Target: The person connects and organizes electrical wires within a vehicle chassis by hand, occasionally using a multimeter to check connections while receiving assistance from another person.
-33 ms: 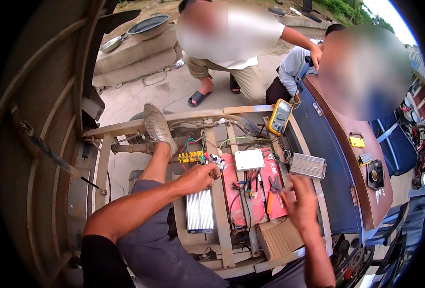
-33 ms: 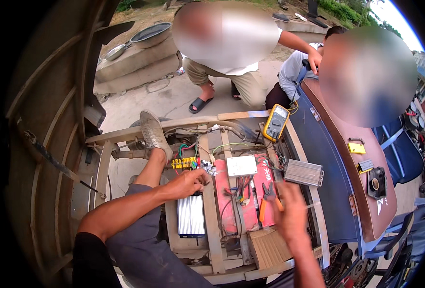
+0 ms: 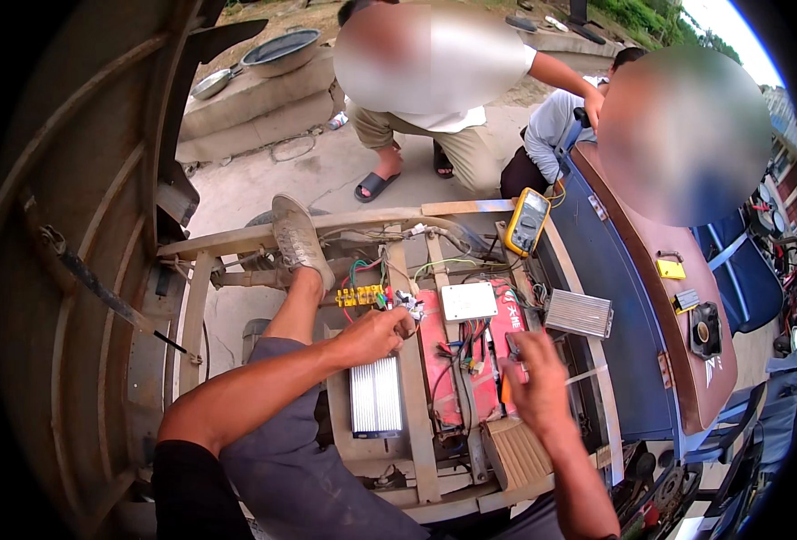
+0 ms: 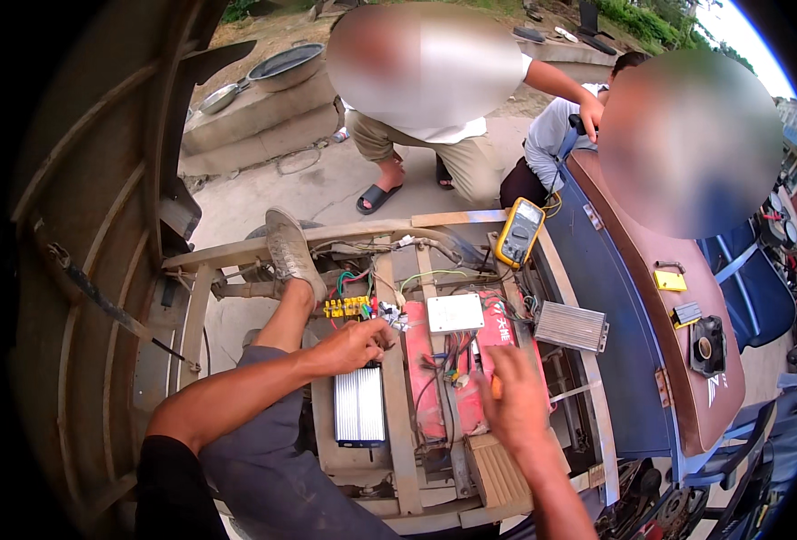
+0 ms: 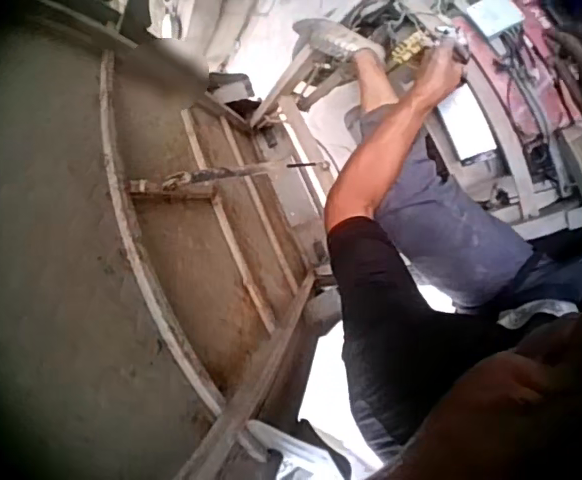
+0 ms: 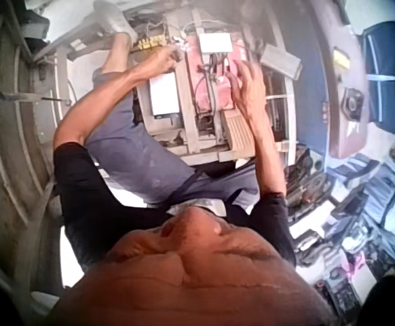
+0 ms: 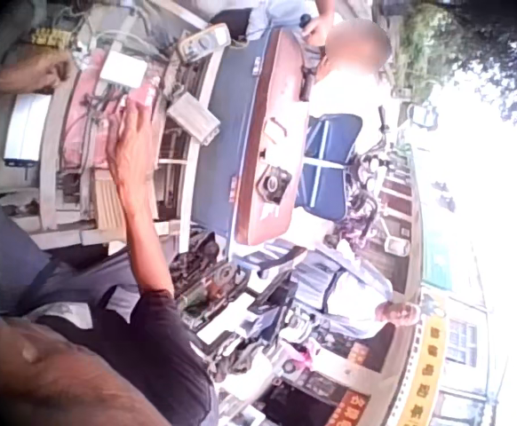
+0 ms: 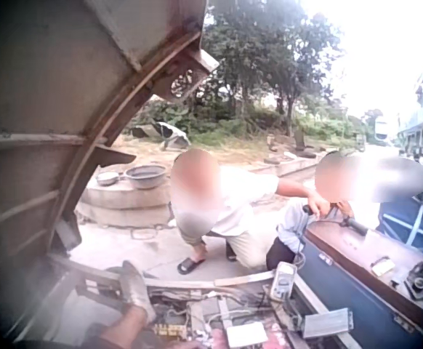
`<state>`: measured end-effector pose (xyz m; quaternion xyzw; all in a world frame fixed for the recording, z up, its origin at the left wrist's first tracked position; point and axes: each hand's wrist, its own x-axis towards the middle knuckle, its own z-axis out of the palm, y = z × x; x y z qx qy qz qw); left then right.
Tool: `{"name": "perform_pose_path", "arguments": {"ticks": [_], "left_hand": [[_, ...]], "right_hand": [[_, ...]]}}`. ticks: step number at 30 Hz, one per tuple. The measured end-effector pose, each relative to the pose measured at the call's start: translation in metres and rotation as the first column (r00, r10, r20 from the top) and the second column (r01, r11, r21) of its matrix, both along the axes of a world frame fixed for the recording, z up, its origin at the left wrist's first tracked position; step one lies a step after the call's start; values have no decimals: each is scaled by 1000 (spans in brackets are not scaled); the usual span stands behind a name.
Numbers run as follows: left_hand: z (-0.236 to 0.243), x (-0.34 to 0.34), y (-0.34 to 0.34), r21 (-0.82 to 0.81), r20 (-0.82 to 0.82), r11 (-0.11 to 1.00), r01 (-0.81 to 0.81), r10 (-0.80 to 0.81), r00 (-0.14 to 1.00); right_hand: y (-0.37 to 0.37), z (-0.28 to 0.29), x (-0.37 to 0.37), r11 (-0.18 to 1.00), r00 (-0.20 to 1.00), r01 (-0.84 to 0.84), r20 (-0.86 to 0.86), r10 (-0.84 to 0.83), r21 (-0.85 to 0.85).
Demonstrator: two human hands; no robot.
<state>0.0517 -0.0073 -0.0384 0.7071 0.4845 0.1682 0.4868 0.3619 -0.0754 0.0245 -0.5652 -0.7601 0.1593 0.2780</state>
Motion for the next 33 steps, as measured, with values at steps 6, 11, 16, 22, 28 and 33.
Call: {"name": "perform_pose_path", "arguments": {"ticks": [6, 11, 16, 22, 28, 33], "left_hand": [[1, 16, -4, 142, -67, 990, 24, -15, 998], [1, 16, 2, 38, -10, 999, -5, 6, 1000], [-16, 1, -2, 45, 84, 997, -57, 53, 995], [-23, 6, 6, -18, -18, 986, 168, -168, 986], [-7, 9, 4, -25, 25, 993, 111, -111, 994], [-16, 2, 0, 138, -4, 985, 103, -103, 995]], "right_hand": [[24, -57, -99, 982, 977, -178, -125, 171, -54], [35, -73, -96, 991, 990, -107, -98, 99, -75], [33, -85, -101, 982, 978, -191, -89, 190, 2], [32, -90, -95, 950, 974, -217, -16, 226, 226], [23, -83, -87, 954, 975, -220, 79, 208, 205], [25, -87, -97, 990, 981, -142, -135, 141, 4]]}}
